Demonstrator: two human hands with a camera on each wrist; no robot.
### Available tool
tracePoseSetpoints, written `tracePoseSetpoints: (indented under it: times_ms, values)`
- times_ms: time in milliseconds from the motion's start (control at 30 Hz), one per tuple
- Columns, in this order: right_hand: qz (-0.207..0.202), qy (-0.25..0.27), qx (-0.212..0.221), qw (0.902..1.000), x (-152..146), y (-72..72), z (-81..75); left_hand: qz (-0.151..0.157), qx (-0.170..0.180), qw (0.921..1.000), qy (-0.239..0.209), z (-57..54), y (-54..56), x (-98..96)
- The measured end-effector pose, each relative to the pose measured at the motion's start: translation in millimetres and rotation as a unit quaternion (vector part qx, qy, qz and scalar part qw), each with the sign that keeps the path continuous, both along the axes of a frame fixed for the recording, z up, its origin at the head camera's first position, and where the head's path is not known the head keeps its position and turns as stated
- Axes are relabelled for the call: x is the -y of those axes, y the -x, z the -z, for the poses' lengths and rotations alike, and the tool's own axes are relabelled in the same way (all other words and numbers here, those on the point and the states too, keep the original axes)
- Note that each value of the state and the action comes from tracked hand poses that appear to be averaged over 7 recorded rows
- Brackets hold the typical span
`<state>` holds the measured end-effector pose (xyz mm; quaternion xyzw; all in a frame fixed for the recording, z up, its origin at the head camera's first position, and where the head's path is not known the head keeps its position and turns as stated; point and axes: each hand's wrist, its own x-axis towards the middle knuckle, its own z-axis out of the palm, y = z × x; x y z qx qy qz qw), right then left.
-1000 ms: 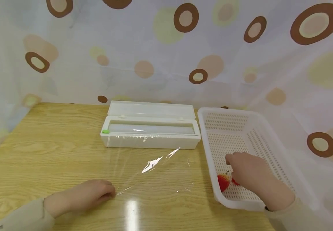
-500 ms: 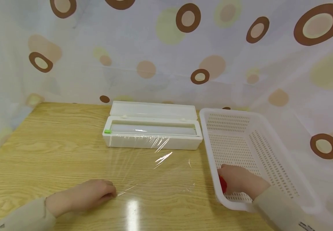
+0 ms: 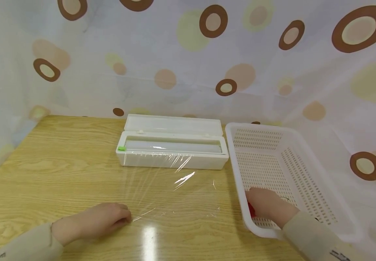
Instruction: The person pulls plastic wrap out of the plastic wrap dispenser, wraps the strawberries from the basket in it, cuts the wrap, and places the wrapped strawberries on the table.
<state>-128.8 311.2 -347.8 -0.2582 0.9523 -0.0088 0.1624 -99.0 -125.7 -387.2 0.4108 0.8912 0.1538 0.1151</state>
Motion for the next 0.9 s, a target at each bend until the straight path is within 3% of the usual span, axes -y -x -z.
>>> tracePoseSetpoints:
  times_ms: [333, 533, 733, 900]
  values:
    - [0.04, -0.041, -0.011, 0.9983, -3, -0.9, -10.0, 0.0, 0.009, 0.9999, 0.005, -0.2, -0.1, -0.8]
    - [0.057, -0.061, -0.035, 0.9959, -4, 0.8, -21.9, 0.0, -0.005, 1.0, 0.001, 0.2, -0.8, -0.5]
    - [0.091, -0.068, -0.034, 0.9929, -3, 3.9, -40.7, -0.004, 0.0, 1.0, 0.004, -1.3, -1.2, -0.4]
    - [0.108, -0.067, -0.08, 0.9887, -1, 8.8, -64.1, 0.0, -0.01, 0.9999, 0.001, -1.9, -2.7, 0.4]
